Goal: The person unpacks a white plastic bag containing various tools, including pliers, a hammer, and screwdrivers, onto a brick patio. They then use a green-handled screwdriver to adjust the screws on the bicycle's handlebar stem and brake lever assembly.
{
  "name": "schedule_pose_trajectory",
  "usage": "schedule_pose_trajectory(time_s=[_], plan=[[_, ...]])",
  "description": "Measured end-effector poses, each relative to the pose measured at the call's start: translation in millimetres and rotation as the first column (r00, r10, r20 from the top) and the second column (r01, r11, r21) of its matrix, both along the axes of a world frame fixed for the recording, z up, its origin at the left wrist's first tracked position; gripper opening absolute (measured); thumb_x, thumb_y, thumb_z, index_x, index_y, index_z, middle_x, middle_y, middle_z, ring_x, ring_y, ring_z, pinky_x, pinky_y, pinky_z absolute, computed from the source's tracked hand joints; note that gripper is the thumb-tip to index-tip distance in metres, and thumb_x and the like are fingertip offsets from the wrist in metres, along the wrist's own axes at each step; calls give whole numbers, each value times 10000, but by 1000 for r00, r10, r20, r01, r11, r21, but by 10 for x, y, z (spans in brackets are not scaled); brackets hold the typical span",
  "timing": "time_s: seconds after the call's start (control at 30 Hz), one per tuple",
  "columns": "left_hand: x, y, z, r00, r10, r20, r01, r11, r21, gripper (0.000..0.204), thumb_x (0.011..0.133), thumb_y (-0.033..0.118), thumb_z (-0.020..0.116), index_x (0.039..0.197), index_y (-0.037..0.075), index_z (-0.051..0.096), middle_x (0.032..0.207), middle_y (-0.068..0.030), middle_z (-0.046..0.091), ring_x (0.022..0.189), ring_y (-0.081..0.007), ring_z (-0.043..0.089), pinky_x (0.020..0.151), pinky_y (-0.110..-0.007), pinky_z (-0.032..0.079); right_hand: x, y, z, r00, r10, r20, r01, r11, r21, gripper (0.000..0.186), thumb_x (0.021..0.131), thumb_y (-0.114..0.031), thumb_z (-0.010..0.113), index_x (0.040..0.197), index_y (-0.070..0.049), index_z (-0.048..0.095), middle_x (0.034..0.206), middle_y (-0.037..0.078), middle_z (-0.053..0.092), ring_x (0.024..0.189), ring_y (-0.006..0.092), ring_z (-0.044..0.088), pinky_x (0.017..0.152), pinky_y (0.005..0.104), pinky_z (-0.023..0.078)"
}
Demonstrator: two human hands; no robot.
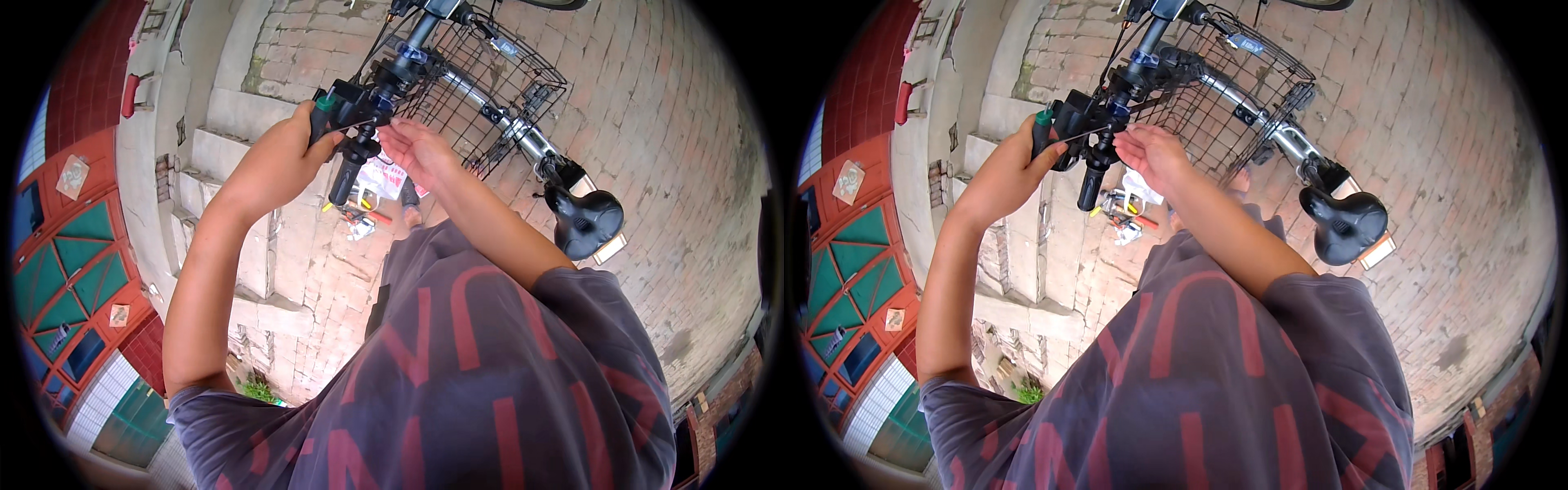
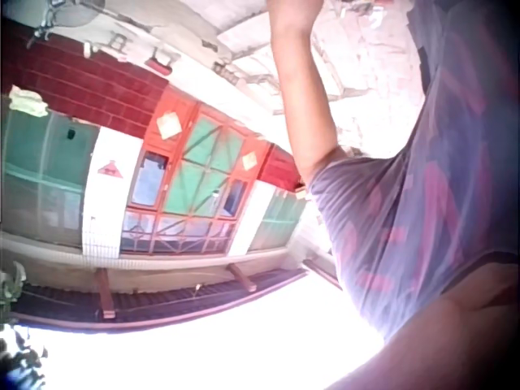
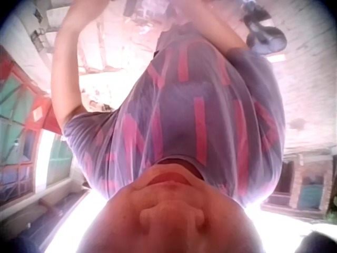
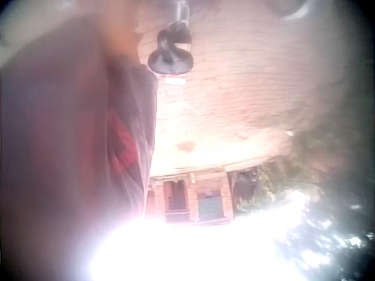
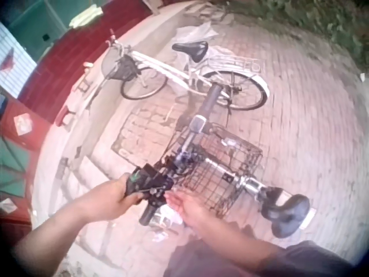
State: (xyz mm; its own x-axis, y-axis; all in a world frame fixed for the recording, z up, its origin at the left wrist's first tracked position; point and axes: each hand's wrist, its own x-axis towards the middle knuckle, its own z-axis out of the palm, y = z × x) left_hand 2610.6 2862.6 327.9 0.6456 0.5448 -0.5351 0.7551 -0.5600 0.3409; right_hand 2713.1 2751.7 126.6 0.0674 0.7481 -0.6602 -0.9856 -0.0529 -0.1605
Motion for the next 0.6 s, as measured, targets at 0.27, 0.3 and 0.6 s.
schedule_pose_trajectory(time_s=[0.27,0.3,0.6], plan=[[89,13,102,1000,-22,6,23,998,-62,222,957,140,552,1084,-20,468,854,-183,604,742,-273,538,738,-345,459,77,82,-210,962,50,-270,-47,999,18,93,910,-49,576,960,27,556,936,130,597,899,236,615,878,369,551],[115,17,124,996,-61,-58,58,997,-42,213,955,134,554,1076,-15,463,831,-184,594,730,-291,533,716,-355,452,77,85,-208,961,39,-273,-32,999,31,93,904,-39,579,959,32,557,945,137,595,912,242,612,897,375,545],[181,77,176,897,-421,-138,431,900,57,191,913,88,577,1041,24,450,789,-220,588,757,-407,562,680,-453,430,-9,97,-147,956,-108,-274,106,994,-20,89,876,11,591,953,49,566,947,157,604,923,267,621,914,378,545]])
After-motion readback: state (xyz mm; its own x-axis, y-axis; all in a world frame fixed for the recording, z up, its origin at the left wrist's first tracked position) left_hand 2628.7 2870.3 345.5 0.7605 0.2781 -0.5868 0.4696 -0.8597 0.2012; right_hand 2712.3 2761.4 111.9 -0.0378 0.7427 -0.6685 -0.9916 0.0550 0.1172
